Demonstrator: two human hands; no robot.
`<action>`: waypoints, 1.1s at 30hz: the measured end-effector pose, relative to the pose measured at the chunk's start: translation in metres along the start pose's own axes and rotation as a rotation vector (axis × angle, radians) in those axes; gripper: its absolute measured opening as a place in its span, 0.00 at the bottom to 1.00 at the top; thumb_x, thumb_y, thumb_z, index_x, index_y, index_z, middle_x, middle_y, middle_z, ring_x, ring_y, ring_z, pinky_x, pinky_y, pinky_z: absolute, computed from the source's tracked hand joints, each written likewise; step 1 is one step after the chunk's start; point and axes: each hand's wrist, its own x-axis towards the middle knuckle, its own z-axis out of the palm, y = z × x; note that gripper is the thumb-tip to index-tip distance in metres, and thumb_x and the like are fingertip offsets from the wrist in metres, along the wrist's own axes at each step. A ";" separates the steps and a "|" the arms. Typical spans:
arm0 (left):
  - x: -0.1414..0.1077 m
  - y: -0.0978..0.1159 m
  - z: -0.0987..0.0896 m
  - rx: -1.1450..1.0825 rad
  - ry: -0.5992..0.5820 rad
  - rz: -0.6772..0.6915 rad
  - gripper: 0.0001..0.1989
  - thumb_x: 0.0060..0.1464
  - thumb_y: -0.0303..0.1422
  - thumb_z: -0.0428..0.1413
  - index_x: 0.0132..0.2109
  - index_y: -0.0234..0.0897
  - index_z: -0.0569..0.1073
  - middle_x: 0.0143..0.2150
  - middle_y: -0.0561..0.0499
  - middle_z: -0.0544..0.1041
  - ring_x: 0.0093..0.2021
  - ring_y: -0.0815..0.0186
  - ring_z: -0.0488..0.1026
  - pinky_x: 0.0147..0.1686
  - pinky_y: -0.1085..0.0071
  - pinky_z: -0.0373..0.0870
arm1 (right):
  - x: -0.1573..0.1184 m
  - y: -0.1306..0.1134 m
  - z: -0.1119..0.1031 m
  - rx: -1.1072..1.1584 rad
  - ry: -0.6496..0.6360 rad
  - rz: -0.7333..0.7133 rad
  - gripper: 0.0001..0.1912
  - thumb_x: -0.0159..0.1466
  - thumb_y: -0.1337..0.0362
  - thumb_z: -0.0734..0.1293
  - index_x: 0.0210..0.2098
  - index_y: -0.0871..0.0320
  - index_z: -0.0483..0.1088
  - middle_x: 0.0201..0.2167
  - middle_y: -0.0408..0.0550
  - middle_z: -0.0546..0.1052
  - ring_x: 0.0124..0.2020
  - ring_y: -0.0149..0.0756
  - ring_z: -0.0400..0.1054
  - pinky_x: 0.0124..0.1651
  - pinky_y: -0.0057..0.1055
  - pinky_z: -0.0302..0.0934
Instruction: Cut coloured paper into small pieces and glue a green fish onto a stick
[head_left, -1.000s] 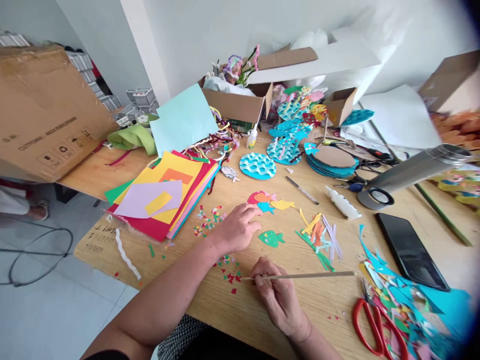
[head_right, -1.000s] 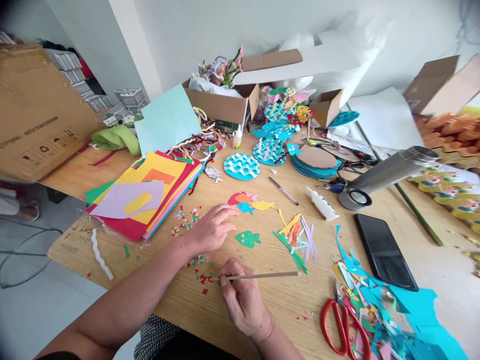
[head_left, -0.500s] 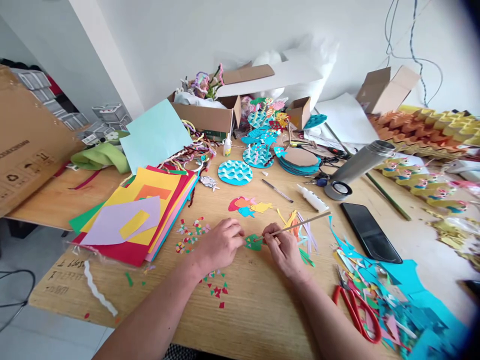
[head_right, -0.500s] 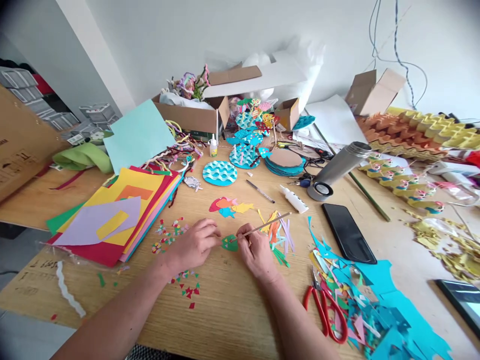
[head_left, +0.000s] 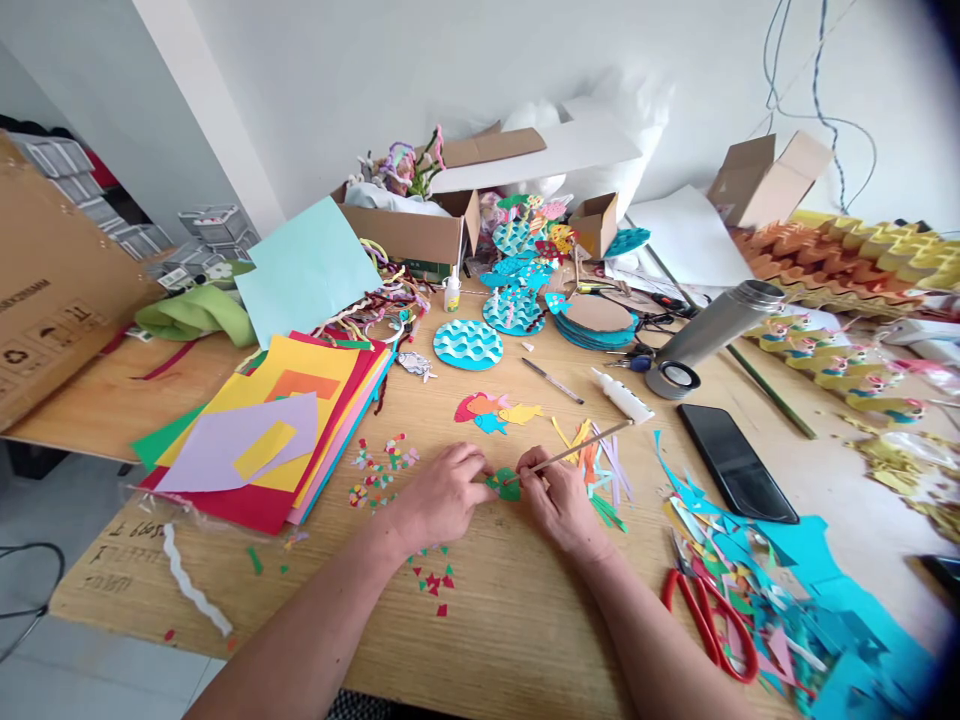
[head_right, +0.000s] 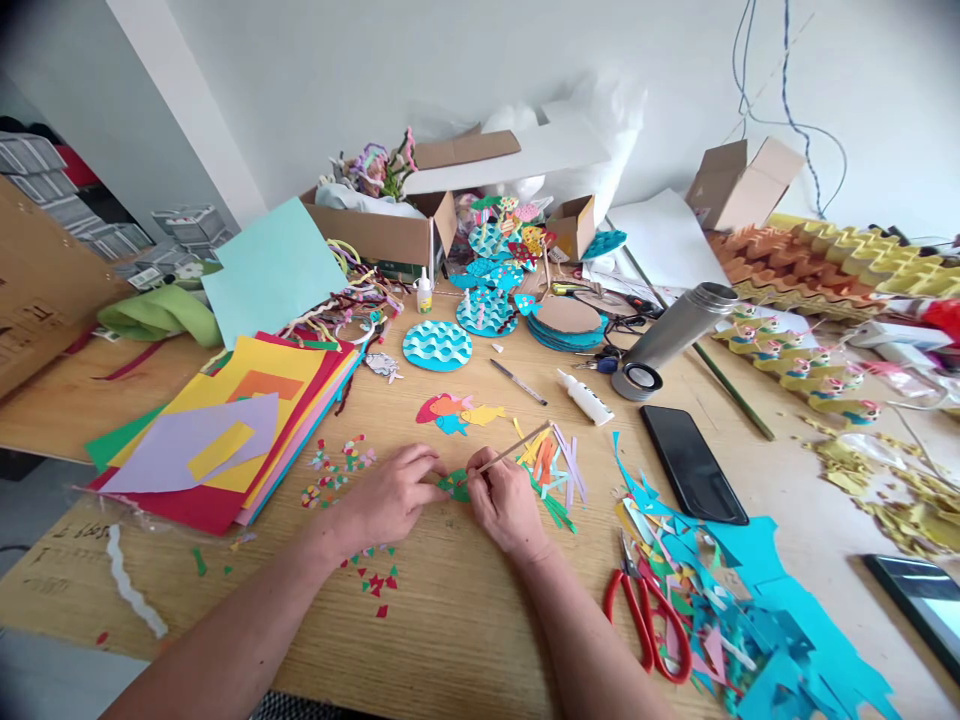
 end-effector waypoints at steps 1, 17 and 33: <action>0.000 0.000 0.000 -0.001 0.002 0.001 0.14 0.54 0.22 0.53 0.43 0.41 0.77 0.43 0.47 0.72 0.51 0.60 0.64 0.50 0.60 0.66 | 0.000 0.000 0.000 -0.003 0.000 -0.002 0.09 0.62 0.68 0.56 0.27 0.56 0.63 0.22 0.43 0.69 0.23 0.32 0.63 0.28 0.28 0.56; 0.001 0.000 0.002 0.003 -0.026 -0.005 0.12 0.54 0.22 0.53 0.42 0.40 0.77 0.43 0.47 0.72 0.51 0.60 0.63 0.51 0.62 0.64 | 0.000 0.002 0.001 -0.006 -0.016 -0.007 0.08 0.62 0.68 0.56 0.27 0.57 0.62 0.22 0.43 0.68 0.23 0.32 0.63 0.29 0.28 0.56; 0.001 0.000 0.001 -0.003 -0.044 -0.010 0.13 0.54 0.22 0.52 0.42 0.39 0.76 0.43 0.47 0.72 0.52 0.59 0.63 0.52 0.61 0.64 | 0.000 0.003 0.002 -0.017 -0.031 0.001 0.09 0.62 0.69 0.55 0.27 0.57 0.62 0.23 0.43 0.68 0.22 0.31 0.63 0.28 0.27 0.55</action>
